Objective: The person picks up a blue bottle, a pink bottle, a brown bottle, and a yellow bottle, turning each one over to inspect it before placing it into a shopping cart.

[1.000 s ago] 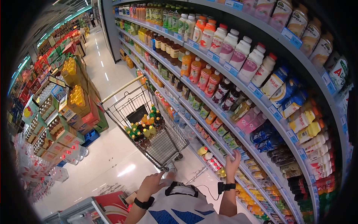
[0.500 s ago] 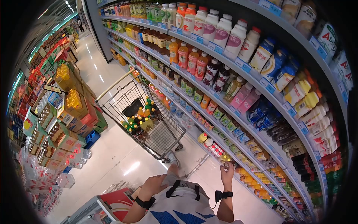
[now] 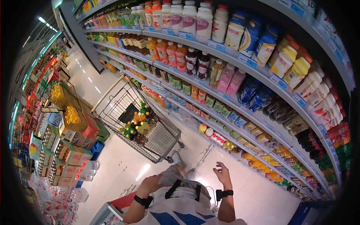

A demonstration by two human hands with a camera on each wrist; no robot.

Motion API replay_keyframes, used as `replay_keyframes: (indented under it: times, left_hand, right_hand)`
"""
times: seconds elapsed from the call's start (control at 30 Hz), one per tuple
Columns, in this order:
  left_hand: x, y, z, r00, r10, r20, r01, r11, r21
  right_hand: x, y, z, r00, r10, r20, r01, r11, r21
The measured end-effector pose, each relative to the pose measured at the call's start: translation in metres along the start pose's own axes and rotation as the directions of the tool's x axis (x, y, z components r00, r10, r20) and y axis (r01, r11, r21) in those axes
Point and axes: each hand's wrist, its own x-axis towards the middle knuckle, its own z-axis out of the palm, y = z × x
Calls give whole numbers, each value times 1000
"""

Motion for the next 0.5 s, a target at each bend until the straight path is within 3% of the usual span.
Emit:
replay_keyframes:
  times: [0.07,0.1,0.2,0.33,0.5]
  left_hand:
    - [3,-2,-2,1000,-4,15,4,1000,20]
    - [6,-2,-4,1000,8,-5,-8,1000,-5]
    - [15,-2,-9,1000,5,-4,-5,999,-52]
    - [22,-7,-10,999,-22,30,26,993,-119]
    - [26,-36,8,997,-60,47,66,990,-123]
  right_hand:
    - [-10,10,-1,977,56,206,-33,993,-116]
    - [-15,14,0,969,93,227,-53,982,-179]
    - [-31,25,3,973,77,218,-9,955,-298]
    - [-44,29,7,967,158,198,-112,969,-222]
    - [-43,26,17,967,125,223,-71,970,-234]
